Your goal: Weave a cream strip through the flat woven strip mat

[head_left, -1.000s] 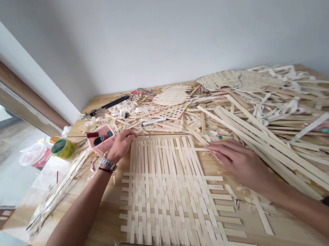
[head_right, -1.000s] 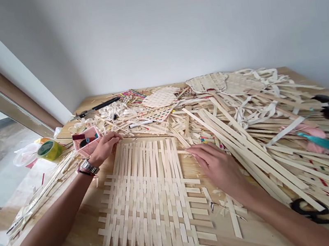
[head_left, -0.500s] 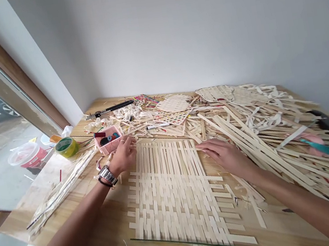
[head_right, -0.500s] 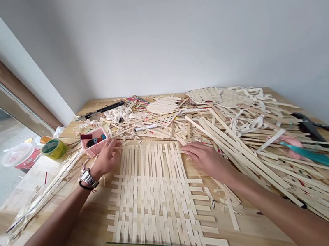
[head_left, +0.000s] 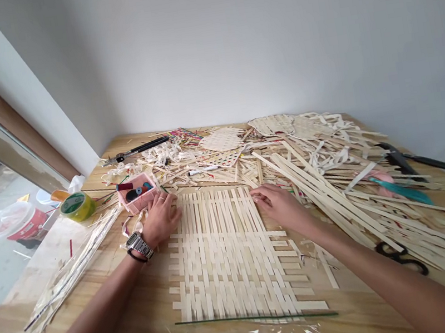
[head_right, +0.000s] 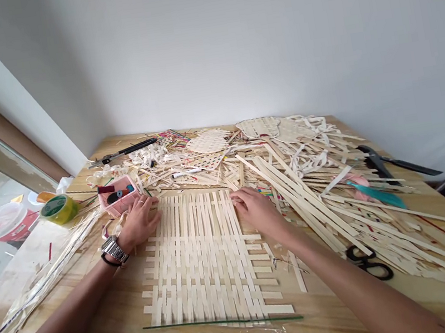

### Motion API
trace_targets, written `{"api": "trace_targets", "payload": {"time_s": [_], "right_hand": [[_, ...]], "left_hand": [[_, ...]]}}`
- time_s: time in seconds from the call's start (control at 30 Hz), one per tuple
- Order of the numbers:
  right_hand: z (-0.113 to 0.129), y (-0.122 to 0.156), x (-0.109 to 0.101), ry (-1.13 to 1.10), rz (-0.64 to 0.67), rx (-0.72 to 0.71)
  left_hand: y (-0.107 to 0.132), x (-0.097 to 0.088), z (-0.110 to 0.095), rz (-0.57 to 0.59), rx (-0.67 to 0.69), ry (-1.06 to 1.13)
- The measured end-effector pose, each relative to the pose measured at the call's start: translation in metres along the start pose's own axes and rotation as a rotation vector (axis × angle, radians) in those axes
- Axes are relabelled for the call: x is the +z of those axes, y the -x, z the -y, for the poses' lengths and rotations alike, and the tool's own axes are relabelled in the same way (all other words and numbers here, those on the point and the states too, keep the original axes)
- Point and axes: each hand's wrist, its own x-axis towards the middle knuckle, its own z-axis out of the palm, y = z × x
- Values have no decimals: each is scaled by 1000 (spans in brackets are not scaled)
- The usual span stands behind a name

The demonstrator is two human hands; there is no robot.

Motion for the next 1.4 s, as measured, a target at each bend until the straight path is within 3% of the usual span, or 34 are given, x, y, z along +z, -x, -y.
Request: {"api": "trace_targets", "payload": {"time_s": [0.23,0.57,0.77,1.07,1.27,1.4], "right_hand": [[3,2,-10,-56,65,53],[7,3,-44,-165,241,77],[7,0,-42,-159,228,101],[-1,-3,-47,-85,337,149],[15,-2,-41,78,211,143],[41,9,-21,151,103,118]], "left_hand": [[8,-10,-7,69,51,1],[21,-2,-8,76,104,74],[14,2,-6,40,122,91],[6,-6,-18,76,119,-25],[5,-1,-39,63,201,-80],[4,12,-58,81,137,-113]]}}
